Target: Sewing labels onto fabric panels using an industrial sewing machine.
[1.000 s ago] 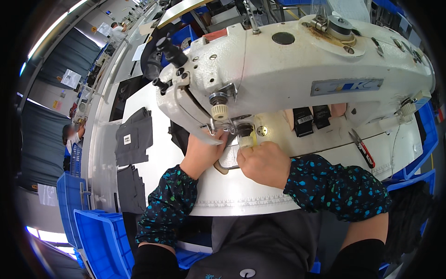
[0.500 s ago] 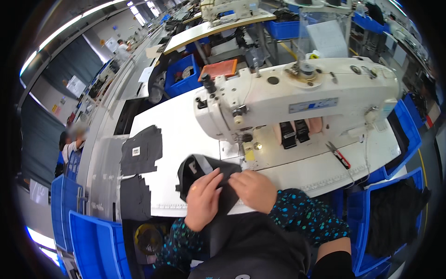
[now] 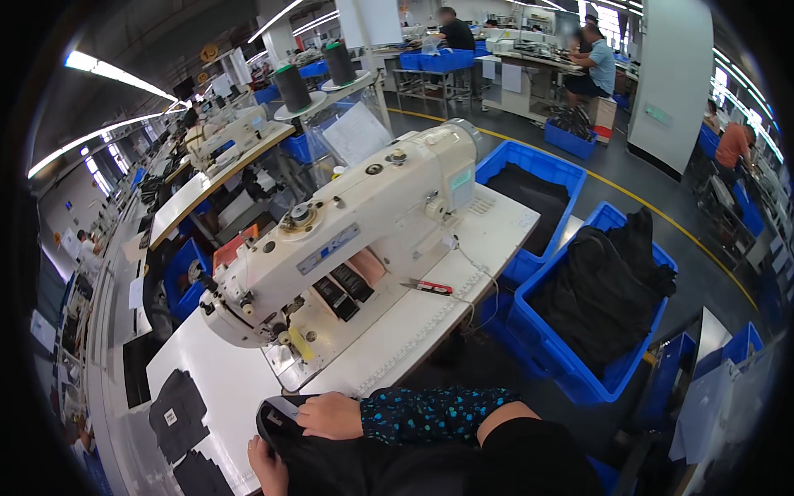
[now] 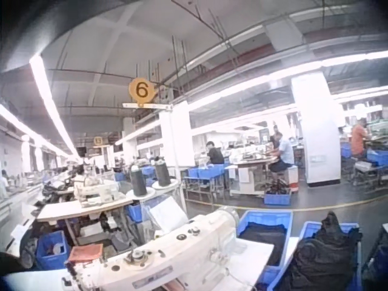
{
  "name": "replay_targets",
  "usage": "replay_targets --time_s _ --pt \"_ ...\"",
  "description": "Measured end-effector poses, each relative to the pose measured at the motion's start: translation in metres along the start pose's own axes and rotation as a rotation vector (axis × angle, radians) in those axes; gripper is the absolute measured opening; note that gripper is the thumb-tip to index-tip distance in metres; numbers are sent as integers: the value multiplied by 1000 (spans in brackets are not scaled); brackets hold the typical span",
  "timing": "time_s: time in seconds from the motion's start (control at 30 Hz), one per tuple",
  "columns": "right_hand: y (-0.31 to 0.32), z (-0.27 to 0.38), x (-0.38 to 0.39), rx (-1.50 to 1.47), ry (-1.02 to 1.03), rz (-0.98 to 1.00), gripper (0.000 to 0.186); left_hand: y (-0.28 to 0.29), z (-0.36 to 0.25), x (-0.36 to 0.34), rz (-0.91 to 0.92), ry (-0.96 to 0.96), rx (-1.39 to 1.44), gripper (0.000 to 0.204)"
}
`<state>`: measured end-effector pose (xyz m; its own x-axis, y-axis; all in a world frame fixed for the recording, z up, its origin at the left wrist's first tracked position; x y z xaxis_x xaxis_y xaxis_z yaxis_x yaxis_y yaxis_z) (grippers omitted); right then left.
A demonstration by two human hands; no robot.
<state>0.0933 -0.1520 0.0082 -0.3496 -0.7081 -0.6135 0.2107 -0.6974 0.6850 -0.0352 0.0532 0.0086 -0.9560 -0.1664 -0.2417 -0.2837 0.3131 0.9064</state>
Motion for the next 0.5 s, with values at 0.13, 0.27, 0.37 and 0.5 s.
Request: replay_targets --time_s 0.13,0.27,0.37,0.5 --pt "38 -15 16 -130 -262 -183 20 -1 9 -3 -122 228 510 36" --pt "91 -31 44 -268 -641 -484 17 -2 19 -9 -367 509 747 42" --pt "115 -29 56 13 -697 -384 25 -5 -2 -22 -208 322 335 33" --pt "103 1 56 276 -309 -276 65 -10 -37 -35 -149 242 403 27"
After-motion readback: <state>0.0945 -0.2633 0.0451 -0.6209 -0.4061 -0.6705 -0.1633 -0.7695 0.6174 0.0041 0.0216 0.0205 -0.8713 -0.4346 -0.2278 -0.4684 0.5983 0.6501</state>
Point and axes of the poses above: each hand's wrist, its own x-axis away from the middle knuckle, its own y-axis out of the back of the hand, z = x × y, the point moved 3 cm from there along -x, towards the middle knuckle, and after that the axes turned 4 degrees about -z, right-handed, at the moved point
